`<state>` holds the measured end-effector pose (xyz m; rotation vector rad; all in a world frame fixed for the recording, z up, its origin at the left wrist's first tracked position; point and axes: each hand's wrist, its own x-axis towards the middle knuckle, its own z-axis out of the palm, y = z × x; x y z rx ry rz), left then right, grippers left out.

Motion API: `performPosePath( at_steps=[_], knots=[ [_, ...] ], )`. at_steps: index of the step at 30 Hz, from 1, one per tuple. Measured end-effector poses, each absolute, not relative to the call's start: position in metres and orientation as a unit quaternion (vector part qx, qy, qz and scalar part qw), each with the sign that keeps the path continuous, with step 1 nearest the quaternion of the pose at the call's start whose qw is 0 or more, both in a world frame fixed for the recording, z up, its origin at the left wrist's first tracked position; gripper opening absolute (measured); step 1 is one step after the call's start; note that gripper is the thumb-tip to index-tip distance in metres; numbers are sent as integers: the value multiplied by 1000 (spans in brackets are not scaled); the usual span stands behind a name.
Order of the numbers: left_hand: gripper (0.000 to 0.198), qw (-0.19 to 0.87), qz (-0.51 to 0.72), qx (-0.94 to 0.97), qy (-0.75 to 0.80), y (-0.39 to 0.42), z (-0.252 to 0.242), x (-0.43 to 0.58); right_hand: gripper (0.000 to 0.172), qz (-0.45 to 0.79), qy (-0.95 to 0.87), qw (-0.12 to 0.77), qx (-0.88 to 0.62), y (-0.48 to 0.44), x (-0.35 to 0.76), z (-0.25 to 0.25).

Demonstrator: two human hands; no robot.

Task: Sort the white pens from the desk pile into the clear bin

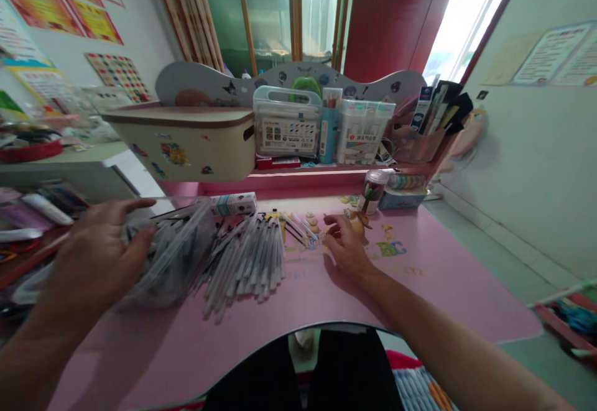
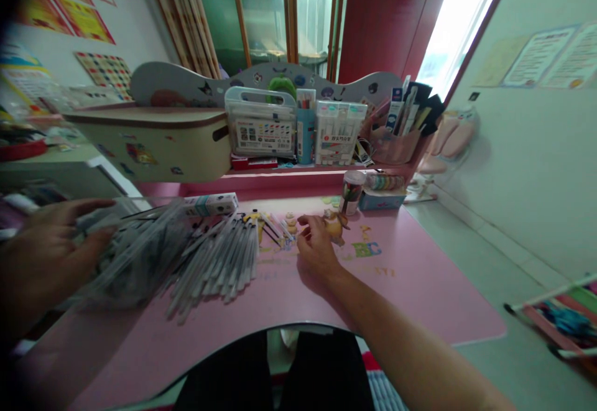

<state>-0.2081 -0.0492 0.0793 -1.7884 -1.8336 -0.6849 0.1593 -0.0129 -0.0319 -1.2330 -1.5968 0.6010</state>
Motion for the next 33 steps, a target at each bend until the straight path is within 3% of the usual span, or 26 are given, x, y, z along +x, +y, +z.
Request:
performPosePath(
  at_steps=[3,6,10,13,20,33],
  knots=[
    [25,268,-356,-671,-593,-62,86,-177,29,256,-672,489,-495,-15,157,-29],
    [19,219,-358,-741,-524,-72,81,-141,27,266,-683,477,-485,-14,157,-29],
    [20,42,-211,-830,-514,-70,56,-98,27,255,-702,461,-479,-13,158,-31],
    [19,-20,-54,-827,-559,-64,38,-74,26,246,-711,460,-472,-13,159,-31],
    [28,8,46,-799,-600,-63,26,-39,24,227,-721,450,-476,-14,157,-32],
    [31,-24,67,-796,-602,-65,15,-24,24,229,-731,429,-479,-15,158,-29]
  ],
)
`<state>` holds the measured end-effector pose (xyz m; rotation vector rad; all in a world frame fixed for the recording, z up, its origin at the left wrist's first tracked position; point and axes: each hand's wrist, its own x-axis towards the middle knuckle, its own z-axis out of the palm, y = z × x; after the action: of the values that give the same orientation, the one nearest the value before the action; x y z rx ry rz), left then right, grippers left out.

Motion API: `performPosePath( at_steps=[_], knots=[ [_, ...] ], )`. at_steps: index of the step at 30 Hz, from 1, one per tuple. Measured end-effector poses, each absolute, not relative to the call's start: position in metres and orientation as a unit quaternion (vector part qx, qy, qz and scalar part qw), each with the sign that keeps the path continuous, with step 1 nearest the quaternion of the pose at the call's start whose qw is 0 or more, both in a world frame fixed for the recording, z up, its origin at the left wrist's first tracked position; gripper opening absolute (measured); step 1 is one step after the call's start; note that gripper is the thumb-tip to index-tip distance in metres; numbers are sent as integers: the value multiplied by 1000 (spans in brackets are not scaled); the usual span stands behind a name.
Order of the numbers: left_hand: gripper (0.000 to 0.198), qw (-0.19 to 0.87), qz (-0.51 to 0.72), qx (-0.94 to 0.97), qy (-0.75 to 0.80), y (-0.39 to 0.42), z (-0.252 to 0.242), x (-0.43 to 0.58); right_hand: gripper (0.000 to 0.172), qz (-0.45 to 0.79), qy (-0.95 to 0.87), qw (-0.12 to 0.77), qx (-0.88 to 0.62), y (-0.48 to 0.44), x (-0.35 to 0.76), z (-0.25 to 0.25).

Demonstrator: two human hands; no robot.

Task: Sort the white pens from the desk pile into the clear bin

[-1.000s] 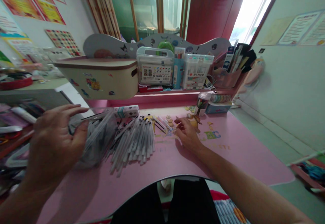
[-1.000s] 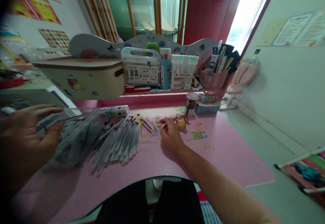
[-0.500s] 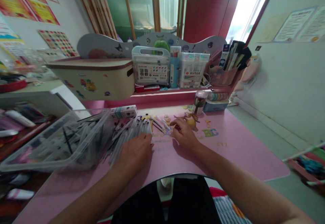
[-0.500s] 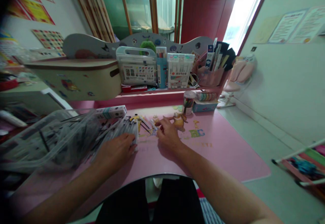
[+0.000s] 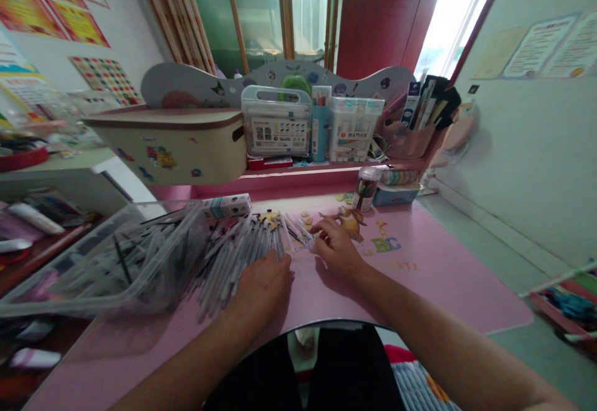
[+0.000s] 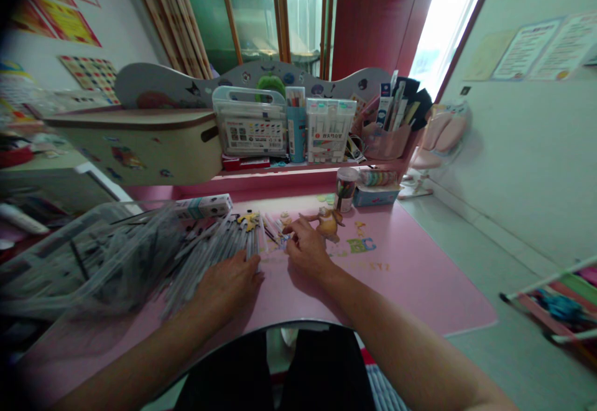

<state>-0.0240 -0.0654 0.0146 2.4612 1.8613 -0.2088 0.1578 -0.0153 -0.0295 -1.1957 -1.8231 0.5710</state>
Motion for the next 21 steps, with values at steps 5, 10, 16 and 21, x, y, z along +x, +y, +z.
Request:
performPosePath(
  at_steps=[5,10,16,21],
  knots=[
    [33,15,-44,788,614,-64,23,-20,24,225,-737,427,-474,-17,157,-28],
    [37,26,-50,779,625,-54,22,-15,24,224,-736,429,-474,-16,156,-30],
    [38,22,-49,767,639,-48,18,-14,23,226,-735,423,-479,-18,155,-28],
    [39,31,-65,757,650,-45,23,-13,25,174,-763,357,-510,-14,156,-29]
  ],
)
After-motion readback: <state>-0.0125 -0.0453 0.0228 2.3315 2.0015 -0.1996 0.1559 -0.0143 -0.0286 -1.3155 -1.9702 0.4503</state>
